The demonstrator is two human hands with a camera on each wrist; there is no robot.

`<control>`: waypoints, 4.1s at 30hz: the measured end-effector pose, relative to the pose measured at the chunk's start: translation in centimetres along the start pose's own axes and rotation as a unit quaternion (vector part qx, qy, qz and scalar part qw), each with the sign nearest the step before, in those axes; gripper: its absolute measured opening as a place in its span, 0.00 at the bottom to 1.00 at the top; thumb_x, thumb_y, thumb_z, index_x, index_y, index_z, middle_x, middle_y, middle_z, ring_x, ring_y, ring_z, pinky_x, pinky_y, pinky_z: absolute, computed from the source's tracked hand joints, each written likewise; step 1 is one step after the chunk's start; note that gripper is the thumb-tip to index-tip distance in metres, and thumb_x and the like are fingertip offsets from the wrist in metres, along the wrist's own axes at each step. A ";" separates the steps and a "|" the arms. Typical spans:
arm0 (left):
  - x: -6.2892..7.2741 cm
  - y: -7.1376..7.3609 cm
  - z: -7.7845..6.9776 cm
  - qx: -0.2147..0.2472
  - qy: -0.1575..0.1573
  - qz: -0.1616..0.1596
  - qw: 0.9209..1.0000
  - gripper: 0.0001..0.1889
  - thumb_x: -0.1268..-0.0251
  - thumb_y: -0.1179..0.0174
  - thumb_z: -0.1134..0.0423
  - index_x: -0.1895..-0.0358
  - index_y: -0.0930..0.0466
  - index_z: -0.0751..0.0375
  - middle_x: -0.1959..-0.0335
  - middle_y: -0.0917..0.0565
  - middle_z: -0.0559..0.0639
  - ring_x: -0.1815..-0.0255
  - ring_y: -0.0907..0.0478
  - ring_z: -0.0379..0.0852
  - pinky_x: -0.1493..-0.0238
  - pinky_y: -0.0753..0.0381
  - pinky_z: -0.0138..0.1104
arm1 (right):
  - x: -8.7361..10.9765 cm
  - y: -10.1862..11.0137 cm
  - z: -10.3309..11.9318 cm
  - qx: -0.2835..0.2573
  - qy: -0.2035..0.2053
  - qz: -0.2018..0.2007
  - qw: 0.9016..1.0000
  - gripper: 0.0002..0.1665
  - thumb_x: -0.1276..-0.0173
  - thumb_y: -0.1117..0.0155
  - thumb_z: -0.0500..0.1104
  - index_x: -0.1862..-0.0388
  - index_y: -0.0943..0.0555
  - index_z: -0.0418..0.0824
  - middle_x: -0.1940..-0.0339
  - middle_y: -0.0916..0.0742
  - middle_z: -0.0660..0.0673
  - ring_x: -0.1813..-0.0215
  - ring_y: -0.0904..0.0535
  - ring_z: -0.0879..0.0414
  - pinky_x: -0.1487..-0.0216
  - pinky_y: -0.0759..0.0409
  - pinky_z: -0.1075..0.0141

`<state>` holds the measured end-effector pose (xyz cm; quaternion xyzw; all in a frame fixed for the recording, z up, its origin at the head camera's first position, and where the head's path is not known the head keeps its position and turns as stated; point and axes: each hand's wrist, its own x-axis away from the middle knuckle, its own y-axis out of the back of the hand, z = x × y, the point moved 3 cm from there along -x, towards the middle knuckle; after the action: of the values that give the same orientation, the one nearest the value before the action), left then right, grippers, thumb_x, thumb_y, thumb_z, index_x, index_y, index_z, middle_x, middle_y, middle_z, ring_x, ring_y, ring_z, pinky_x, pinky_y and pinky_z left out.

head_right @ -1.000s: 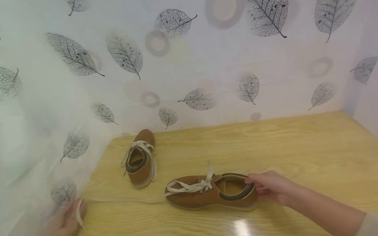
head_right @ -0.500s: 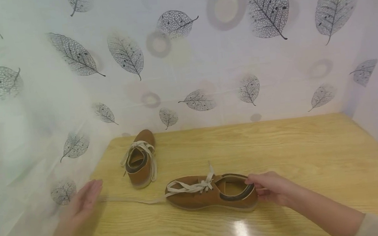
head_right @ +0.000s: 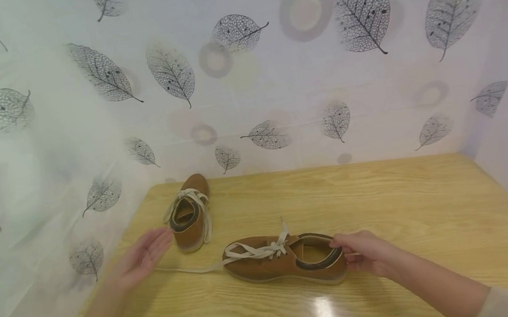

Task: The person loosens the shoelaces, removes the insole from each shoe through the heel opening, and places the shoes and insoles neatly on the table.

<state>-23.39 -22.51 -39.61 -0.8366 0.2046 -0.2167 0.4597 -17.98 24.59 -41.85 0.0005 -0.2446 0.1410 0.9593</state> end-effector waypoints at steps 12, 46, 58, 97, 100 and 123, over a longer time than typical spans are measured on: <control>-3.2 -5.0 3.4 -0.074 0.028 -0.043 0.996 0.17 0.23 0.58 0.62 0.54 0.21 0.68 0.52 0.17 0.62 0.49 0.18 0.51 0.44 0.24 0.33 | 0.1 0.0 0.1 0.010 -0.005 -0.001 1.000 0.09 0.36 0.44 0.41 0.68 0.18 0.40 0.66 0.28 0.48 0.61 0.28 0.55 0.57 0.21 0.67; -14.1 -9.9 12.5 -0.488 0.131 -0.022 0.862 0.20 0.36 0.40 0.60 0.47 0.23 0.72 0.60 0.14 0.57 0.60 0.15 0.46 0.53 0.18 0.38 | 0.1 0.4 -0.2 -0.002 -0.012 -0.011 1.000 0.07 0.38 0.42 0.41 0.67 0.19 0.39 0.68 0.27 0.49 0.59 0.28 0.54 0.56 0.22 0.67; -14.6 -10.4 15.2 -0.582 0.111 -0.015 0.805 0.12 0.45 0.33 0.63 0.59 0.15 0.67 0.64 0.14 0.50 0.66 0.18 0.39 0.60 0.17 0.32 | 0.2 0.3 -0.1 -0.001 -0.001 0.011 1.000 0.09 0.37 0.42 0.42 0.65 0.18 0.38 0.69 0.25 0.50 0.60 0.25 0.54 0.56 0.20 0.67; -9.4 -7.4 10.4 -0.021 -0.113 -0.197 0.974 0.05 0.29 0.50 0.70 0.57 0.25 0.65 0.68 0.14 0.53 0.65 0.15 0.43 0.50 0.21 0.31 | 0.2 0.4 0.2 0.017 0.004 0.010 1.000 0.10 0.35 0.46 0.41 0.66 0.18 0.37 0.61 0.29 0.47 0.59 0.28 0.55 0.55 0.21 0.67; -9.0 -7.4 9.5 0.006 -0.134 -0.203 0.970 0.07 0.30 0.50 0.70 0.54 0.25 0.66 0.69 0.14 0.54 0.65 0.14 0.44 0.49 0.21 0.32 | 0.2 0.4 0.1 0.020 0.004 0.009 1.000 0.13 0.35 0.46 0.41 0.61 0.18 0.34 0.62 0.30 0.47 0.59 0.30 0.55 0.56 0.22 0.67; -1.2 -4.6 0.7 0.150 -0.191 -0.222 0.945 0.13 0.34 0.44 0.68 0.48 0.25 0.54 0.60 0.15 0.53 0.49 0.19 0.42 0.39 0.29 0.29 | 0.1 0.4 0.1 0.018 0.007 0.016 1.000 0.09 0.35 0.45 0.41 0.67 0.18 0.39 0.65 0.30 0.49 0.59 0.30 0.55 0.55 0.22 0.68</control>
<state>-23.34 -19.08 -36.23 -0.8081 -0.1123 -0.1778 0.5503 -18.10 24.93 -41.74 0.0131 -0.2351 0.1608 0.9585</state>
